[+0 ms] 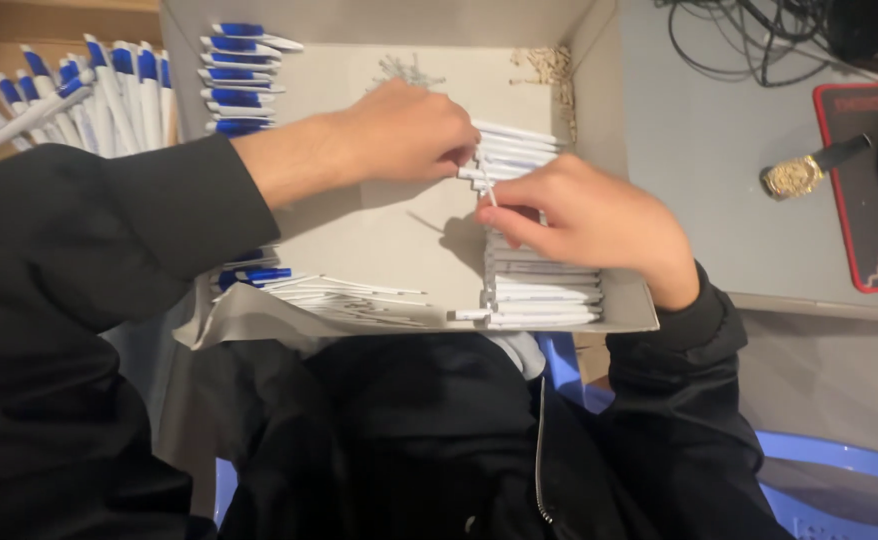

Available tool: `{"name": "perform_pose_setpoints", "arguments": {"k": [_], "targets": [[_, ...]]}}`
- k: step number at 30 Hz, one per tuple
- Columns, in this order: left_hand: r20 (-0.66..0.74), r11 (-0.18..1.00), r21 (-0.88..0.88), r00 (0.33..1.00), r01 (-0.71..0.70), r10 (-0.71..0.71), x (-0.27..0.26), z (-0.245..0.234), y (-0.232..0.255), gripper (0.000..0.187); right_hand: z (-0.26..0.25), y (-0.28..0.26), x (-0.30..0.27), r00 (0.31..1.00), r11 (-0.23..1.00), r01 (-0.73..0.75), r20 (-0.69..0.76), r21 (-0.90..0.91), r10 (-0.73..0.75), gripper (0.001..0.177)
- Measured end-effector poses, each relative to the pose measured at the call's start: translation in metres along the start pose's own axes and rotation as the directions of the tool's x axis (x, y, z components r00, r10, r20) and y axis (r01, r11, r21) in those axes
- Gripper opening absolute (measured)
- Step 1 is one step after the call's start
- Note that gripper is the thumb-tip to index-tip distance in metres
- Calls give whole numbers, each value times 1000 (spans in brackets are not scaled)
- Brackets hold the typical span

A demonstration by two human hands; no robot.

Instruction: Assembling pens by attaching blue caps to white pen bodies and organizing them in a cardboard box

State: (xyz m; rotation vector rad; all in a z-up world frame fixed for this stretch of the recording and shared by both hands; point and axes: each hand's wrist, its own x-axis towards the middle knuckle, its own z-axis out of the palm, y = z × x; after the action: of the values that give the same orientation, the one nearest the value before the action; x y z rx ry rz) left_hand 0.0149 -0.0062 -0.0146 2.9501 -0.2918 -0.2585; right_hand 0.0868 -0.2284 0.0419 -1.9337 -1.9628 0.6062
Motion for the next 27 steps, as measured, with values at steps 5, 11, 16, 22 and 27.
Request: {"name": "perform_pose_setpoints", "arguments": {"k": [5, 11, 16, 22, 27], "targets": [[-14, 997, -75, 1000, 11, -12, -1, 6, -5, 23, -2, -5, 2, 999, 998, -53, -3, 36, 54, 38], [16, 998, 54, 1000, 15, -16, -3, 8, -10, 20, -5, -4, 2, 999, 997, -17, -28, 72, 19, 36], [-36, 996, 90, 999, 10, -7, -19, -19, -7, 11, -6, -2, 2, 996, 995, -71, -57, 76, 76, 39], [-246, 893, -450, 963, -14, -110, -69, -87, 14, 11, -5, 9, 2, 992, 968, -72, -85, 239, 95, 31], [-317, 681, -719, 937, -139, -144, -83, -90, 15, 13, -11, 3, 6, 990, 970, -91, -82, 228, 112, 33]]}}
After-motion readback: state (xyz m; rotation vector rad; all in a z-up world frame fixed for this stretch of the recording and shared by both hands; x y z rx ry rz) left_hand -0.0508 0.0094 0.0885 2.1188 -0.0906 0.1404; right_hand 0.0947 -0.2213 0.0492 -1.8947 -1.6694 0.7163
